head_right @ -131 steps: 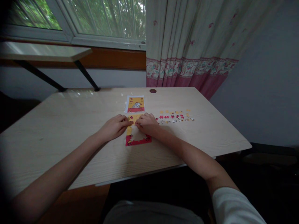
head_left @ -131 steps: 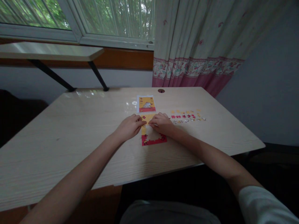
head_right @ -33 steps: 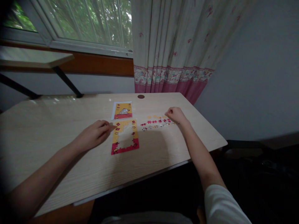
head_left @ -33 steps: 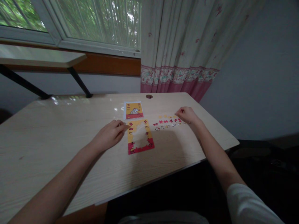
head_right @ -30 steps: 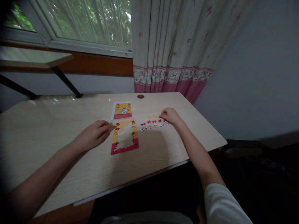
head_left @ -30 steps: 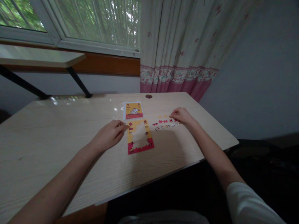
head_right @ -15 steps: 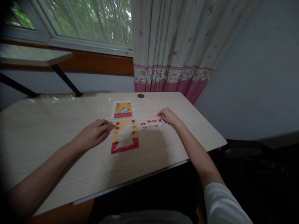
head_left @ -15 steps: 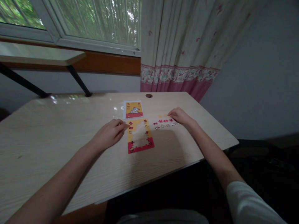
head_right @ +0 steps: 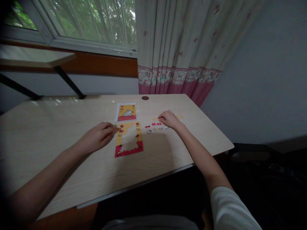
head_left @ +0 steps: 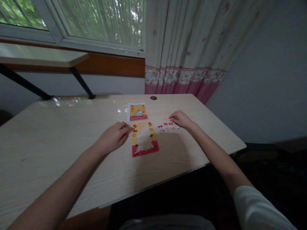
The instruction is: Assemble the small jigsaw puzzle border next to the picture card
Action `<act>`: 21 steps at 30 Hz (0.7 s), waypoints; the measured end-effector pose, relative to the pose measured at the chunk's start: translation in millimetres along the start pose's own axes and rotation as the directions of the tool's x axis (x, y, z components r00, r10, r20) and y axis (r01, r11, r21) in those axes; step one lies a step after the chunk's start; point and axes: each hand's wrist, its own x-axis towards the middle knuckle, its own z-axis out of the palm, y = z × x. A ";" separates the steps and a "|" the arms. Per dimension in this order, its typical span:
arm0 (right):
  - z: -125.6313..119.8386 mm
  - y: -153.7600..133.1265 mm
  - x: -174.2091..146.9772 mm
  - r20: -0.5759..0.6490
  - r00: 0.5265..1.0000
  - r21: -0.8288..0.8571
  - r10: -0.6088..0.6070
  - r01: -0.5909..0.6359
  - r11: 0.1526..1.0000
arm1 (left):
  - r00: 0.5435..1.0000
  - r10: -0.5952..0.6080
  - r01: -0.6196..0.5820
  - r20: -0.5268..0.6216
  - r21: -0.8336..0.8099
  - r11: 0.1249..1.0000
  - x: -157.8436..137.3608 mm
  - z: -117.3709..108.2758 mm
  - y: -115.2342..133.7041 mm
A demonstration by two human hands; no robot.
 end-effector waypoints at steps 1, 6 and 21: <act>-0.3 -0.3 -0.1 0.005 1.000 0.010 -0.007 0.007 1.000 | 1.000 -0.001 0.001 -0.002 -0.002 1.000 0.0 -0.1 0.2; 3.1 -8.7 5.3 -0.028 1.000 0.023 0.001 -0.001 1.000 | 1.000 0.008 -0.008 -0.013 -0.004 1.000 -0.3 -0.8 0.8; 9.1 -16.7 13.9 -0.009 1.000 0.017 -0.021 0.021 1.000 | 1.000 0.017 -0.017 -0.020 -0.007 1.000 -0.7 -1.3 1.2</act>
